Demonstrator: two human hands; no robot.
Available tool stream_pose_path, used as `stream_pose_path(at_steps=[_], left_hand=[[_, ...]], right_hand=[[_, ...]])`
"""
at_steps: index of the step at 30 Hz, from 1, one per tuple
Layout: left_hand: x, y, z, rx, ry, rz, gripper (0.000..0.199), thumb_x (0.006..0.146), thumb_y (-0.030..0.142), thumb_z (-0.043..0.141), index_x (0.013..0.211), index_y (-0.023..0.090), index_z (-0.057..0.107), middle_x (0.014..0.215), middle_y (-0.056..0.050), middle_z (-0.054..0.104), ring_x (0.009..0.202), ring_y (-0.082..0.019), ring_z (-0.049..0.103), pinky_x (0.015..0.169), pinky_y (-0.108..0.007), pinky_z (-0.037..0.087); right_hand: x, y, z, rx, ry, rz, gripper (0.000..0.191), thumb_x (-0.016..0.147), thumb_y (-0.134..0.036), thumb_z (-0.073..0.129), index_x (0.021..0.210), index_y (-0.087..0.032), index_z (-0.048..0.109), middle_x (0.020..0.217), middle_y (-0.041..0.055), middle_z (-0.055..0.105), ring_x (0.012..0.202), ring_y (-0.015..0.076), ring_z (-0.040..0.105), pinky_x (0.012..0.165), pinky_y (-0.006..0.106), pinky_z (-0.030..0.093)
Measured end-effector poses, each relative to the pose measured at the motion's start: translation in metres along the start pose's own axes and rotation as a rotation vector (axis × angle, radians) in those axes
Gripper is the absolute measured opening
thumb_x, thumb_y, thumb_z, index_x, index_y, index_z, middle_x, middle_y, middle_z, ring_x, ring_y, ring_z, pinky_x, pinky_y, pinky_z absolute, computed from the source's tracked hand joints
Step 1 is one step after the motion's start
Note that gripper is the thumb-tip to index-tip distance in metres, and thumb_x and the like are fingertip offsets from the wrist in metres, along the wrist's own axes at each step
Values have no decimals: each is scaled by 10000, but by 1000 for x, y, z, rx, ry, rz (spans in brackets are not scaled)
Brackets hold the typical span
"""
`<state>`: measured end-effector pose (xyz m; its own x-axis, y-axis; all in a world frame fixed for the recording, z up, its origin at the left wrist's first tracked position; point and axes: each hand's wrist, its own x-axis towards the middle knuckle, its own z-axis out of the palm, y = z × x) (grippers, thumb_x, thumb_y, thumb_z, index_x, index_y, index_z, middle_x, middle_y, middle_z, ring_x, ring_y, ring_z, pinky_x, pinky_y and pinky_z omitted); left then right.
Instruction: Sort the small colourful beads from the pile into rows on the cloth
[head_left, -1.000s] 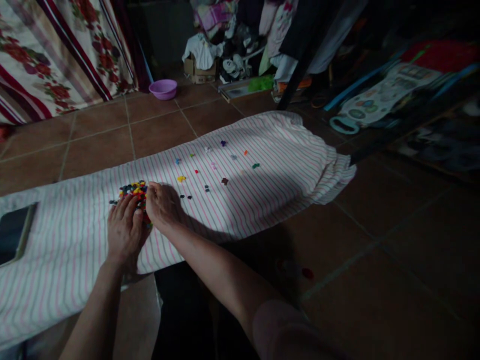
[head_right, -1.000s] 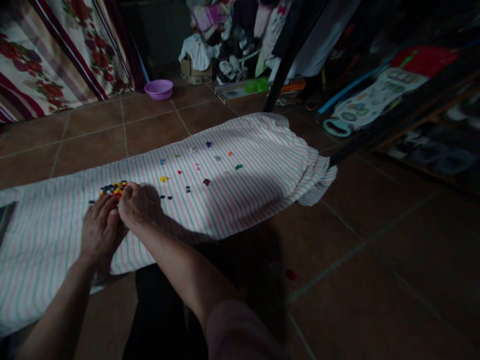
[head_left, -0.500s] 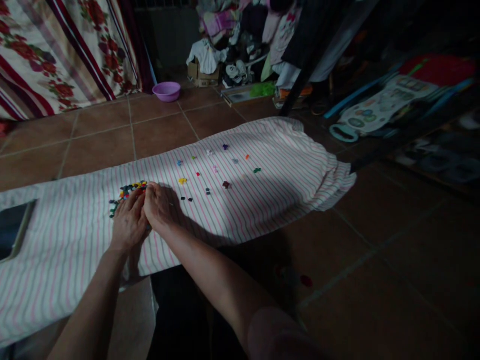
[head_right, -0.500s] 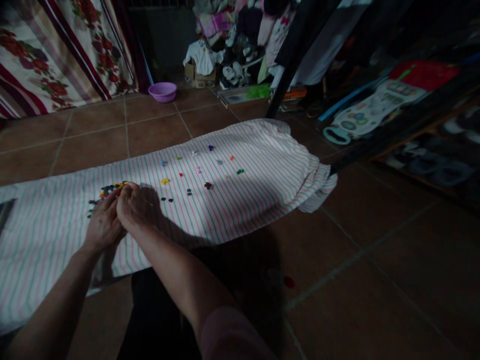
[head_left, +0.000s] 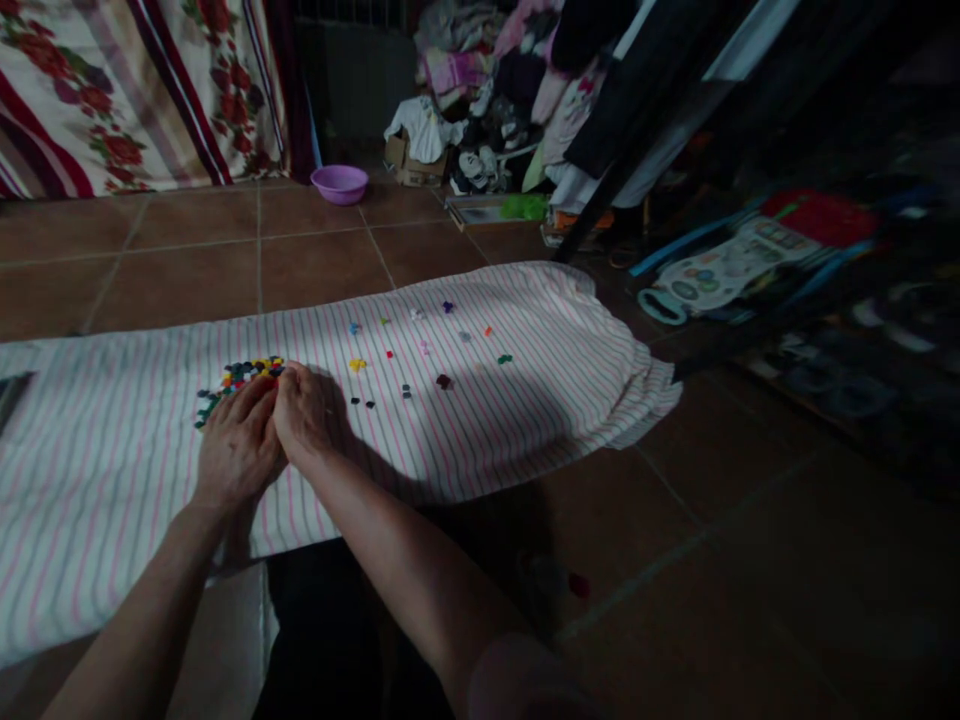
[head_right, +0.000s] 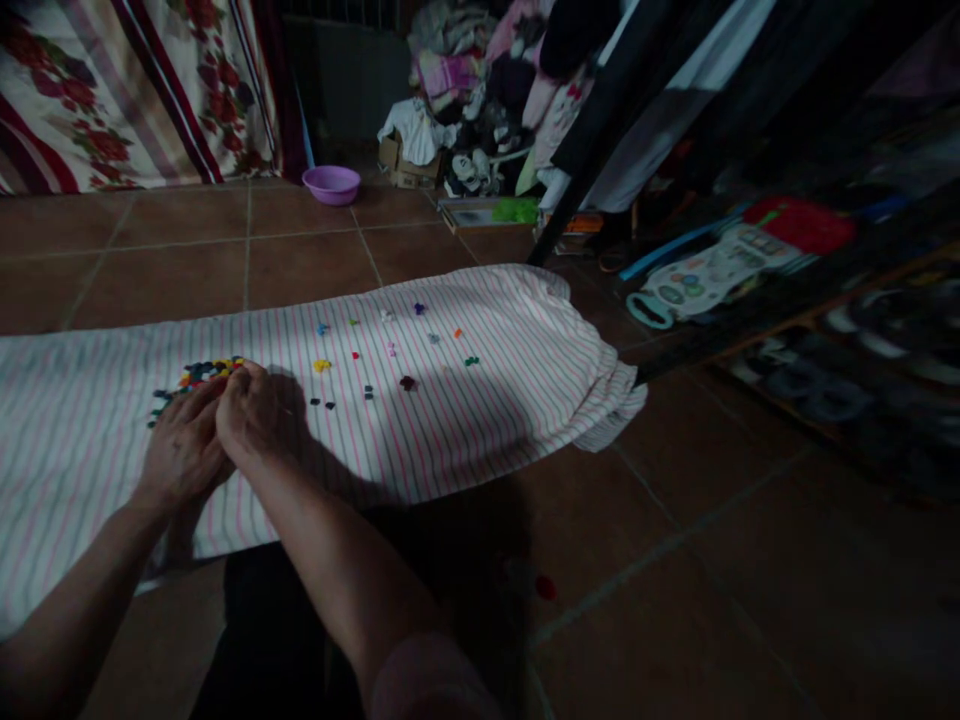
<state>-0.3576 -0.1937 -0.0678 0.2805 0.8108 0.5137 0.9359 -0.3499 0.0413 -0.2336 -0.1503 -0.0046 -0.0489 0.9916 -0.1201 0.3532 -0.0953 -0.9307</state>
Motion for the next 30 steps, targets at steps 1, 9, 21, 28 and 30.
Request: stream_pose_path(at_steps=[1, 9, 21, 28, 30], left_hand=[[-1, 1, 0, -15, 17, 39, 347, 887, 311, 401, 1113, 172, 625, 1215, -165, 645, 1310, -367, 458, 1044, -594, 397], [-8, 15, -2, -120, 217, -128, 346, 878, 254, 441, 1191, 212, 584, 1241, -123, 623, 1322, -318, 463, 1084, -574, 410], [-10, 13, 6, -126, 124, -167, 470, 897, 324, 445, 1349, 206, 495, 1355, -150, 567, 1336, -323, 452, 1101, -569, 379], [-7, 19, -4, -80, 208, -212, 421, 894, 283, 449, 1294, 182, 529, 1350, -145, 557, 1373, -303, 405, 1116, -530, 379], [-7, 18, -2, -72, 205, -201, 402, 897, 280, 441, 1271, 175, 546, 1323, -141, 577, 1351, -295, 433, 1102, -519, 399]], right_hand=[[0, 1, 0, -14, 7, -4, 346, 986, -287, 378, 1175, -227, 662, 1183, 60, 695, 1161, 223, 606, 1051, 395, 453], [-6, 4, 1, -41, 13, -1, 368, 991, -308, 365, 1213, -253, 653, 1218, 69, 669, 1209, 223, 574, 1082, 419, 420], [-5, -2, 1, 8, -80, 17, 381, 991, -288, 347, 1238, -210, 628, 1262, 67, 661, 1211, 207, 584, 1062, 350, 449], [-2, 5, 15, 57, -62, 11, 384, 991, -285, 337, 1242, -207, 617, 1281, 64, 649, 1214, 176, 577, 1058, 311, 436], [-1, 7, 16, 41, -48, -22, 379, 984, -285, 348, 1222, -209, 633, 1256, 63, 662, 1197, 178, 584, 1055, 315, 431]])
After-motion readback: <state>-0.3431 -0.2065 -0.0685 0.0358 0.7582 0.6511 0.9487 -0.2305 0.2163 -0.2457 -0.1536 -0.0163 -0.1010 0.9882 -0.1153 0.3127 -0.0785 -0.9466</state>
